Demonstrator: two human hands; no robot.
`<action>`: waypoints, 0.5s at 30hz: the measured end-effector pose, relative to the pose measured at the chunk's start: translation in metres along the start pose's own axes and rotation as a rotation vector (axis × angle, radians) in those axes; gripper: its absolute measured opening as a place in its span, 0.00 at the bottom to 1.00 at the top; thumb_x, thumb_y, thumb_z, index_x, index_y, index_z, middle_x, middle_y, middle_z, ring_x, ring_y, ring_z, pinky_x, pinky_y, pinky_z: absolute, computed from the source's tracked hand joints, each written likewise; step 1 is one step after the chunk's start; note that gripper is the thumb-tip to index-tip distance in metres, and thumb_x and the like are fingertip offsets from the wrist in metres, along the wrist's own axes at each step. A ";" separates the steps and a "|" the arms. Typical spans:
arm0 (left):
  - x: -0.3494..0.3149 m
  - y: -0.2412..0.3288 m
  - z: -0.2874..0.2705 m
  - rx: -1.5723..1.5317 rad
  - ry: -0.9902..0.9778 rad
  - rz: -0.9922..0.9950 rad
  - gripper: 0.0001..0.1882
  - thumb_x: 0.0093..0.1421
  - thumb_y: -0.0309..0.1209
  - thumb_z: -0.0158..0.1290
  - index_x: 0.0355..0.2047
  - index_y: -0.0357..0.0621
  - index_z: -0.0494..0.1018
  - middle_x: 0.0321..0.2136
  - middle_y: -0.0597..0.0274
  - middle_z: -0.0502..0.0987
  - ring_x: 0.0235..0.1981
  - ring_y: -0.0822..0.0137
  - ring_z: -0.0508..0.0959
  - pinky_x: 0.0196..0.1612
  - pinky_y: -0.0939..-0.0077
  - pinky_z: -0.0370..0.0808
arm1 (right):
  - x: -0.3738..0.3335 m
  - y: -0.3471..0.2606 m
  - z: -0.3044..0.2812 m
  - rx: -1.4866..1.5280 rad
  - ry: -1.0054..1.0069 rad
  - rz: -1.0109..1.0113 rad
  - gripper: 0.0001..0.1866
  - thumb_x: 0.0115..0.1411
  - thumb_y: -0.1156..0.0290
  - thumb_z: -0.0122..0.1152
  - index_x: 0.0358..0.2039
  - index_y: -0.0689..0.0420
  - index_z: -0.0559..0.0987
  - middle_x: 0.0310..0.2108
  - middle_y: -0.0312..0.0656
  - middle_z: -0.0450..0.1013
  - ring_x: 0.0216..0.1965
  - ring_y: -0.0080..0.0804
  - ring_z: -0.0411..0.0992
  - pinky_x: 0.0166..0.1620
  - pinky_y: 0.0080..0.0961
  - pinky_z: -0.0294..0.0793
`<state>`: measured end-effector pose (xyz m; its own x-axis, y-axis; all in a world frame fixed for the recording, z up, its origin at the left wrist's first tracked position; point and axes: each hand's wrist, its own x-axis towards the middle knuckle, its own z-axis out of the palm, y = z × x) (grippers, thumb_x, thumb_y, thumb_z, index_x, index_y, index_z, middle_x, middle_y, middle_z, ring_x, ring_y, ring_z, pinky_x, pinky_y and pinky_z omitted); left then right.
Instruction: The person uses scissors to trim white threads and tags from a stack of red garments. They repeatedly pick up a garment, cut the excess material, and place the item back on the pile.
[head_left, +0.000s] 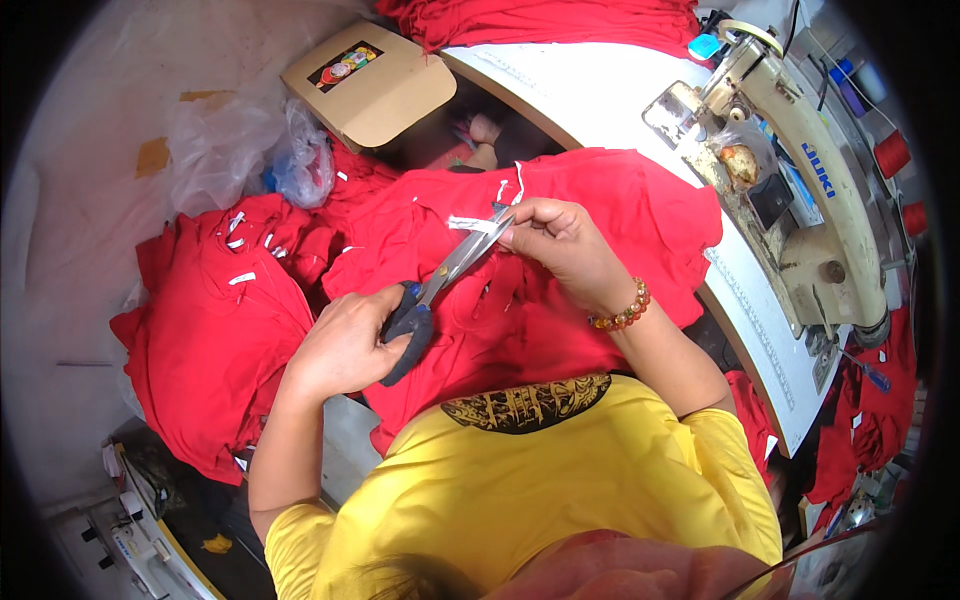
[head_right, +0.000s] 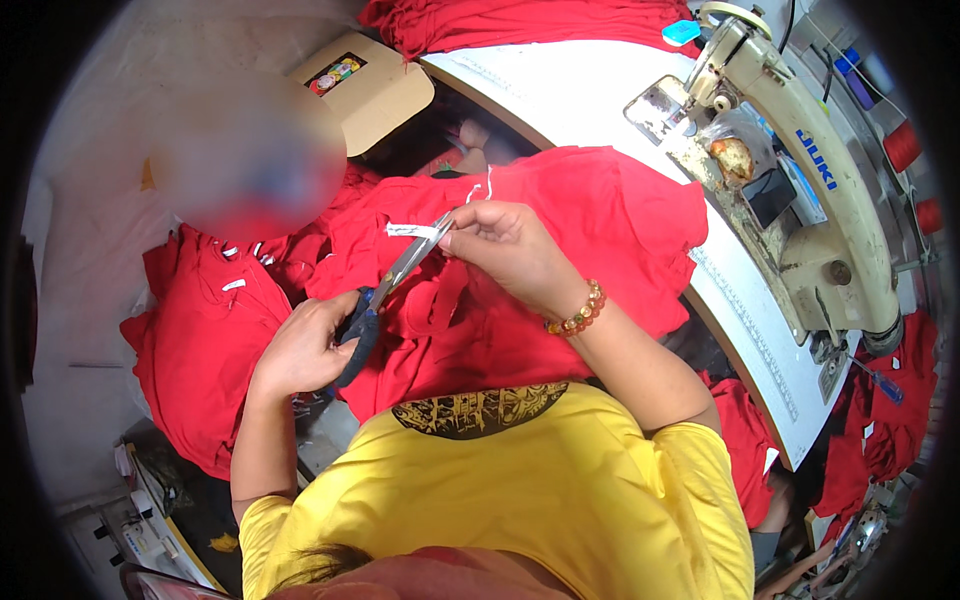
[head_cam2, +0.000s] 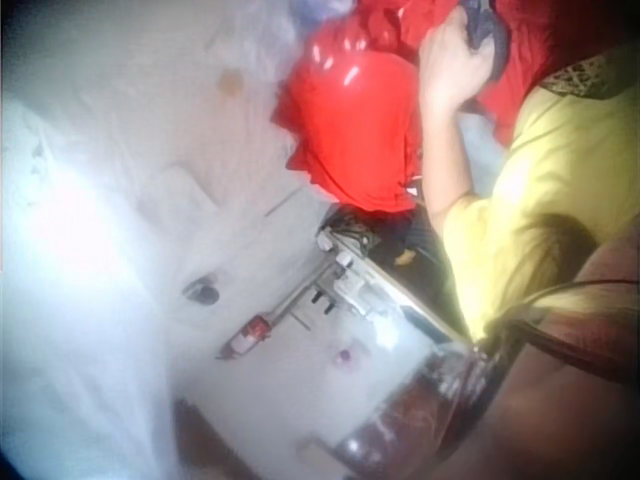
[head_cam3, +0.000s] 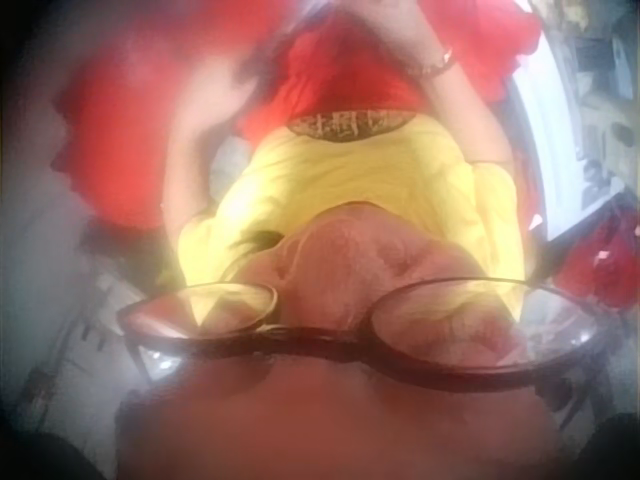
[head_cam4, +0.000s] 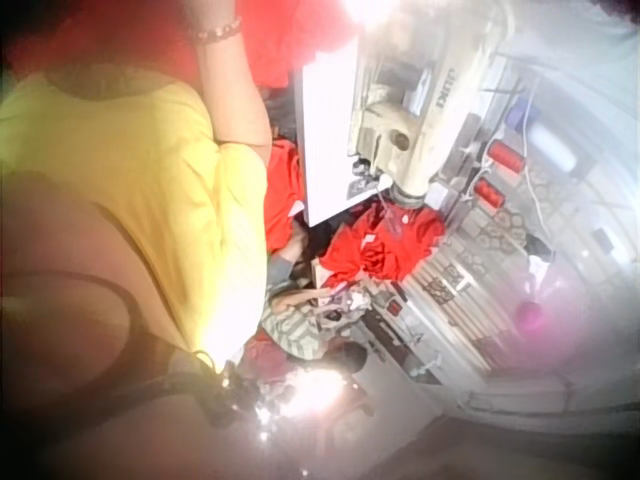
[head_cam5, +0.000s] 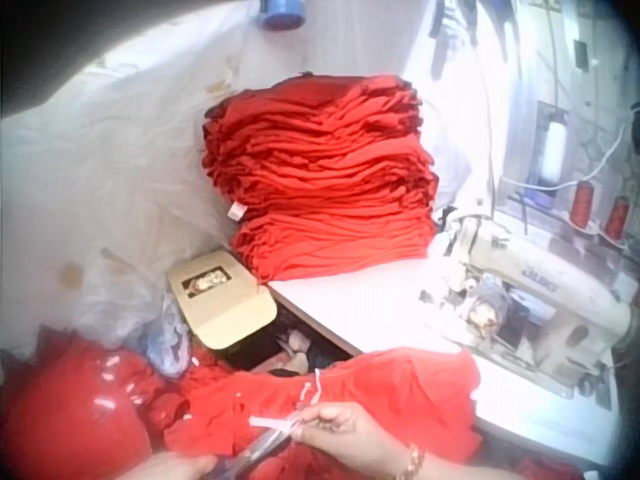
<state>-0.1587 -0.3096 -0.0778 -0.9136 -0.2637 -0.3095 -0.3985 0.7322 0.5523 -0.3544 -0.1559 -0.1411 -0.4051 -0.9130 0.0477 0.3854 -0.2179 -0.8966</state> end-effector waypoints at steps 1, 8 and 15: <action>0.001 -0.004 0.002 0.005 -0.001 0.008 0.12 0.49 0.32 0.53 0.29 0.35 0.67 0.17 0.43 0.69 0.24 0.42 0.72 0.27 0.55 0.67 | 0.000 0.000 0.000 -0.020 -0.001 0.008 0.06 0.58 0.78 0.55 0.35 0.65 0.76 0.32 0.37 0.74 0.34 0.18 0.71 0.40 0.16 0.71; -0.005 -0.007 0.012 -0.002 0.134 0.029 0.10 0.48 0.26 0.53 0.29 0.35 0.66 0.16 0.43 0.69 0.24 0.41 0.72 0.27 0.54 0.66 | 0.004 0.001 0.002 -0.031 -0.006 -0.018 0.05 0.58 0.79 0.54 0.34 0.65 0.76 0.31 0.37 0.74 0.32 0.19 0.72 0.38 0.18 0.72; -0.004 -0.008 0.025 0.025 0.156 0.043 0.12 0.47 0.26 0.52 0.30 0.33 0.62 0.15 0.41 0.67 0.23 0.40 0.72 0.27 0.53 0.66 | 0.004 0.005 0.010 -0.045 -0.038 -0.014 0.06 0.58 0.80 0.53 0.35 0.63 0.76 0.32 0.34 0.74 0.34 0.17 0.70 0.41 0.15 0.70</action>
<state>-0.1496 -0.2987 -0.1004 -0.9319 -0.3250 -0.1611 -0.3587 0.7594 0.5427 -0.3463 -0.1640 -0.1409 -0.3782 -0.9226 0.0763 0.3417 -0.2158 -0.9147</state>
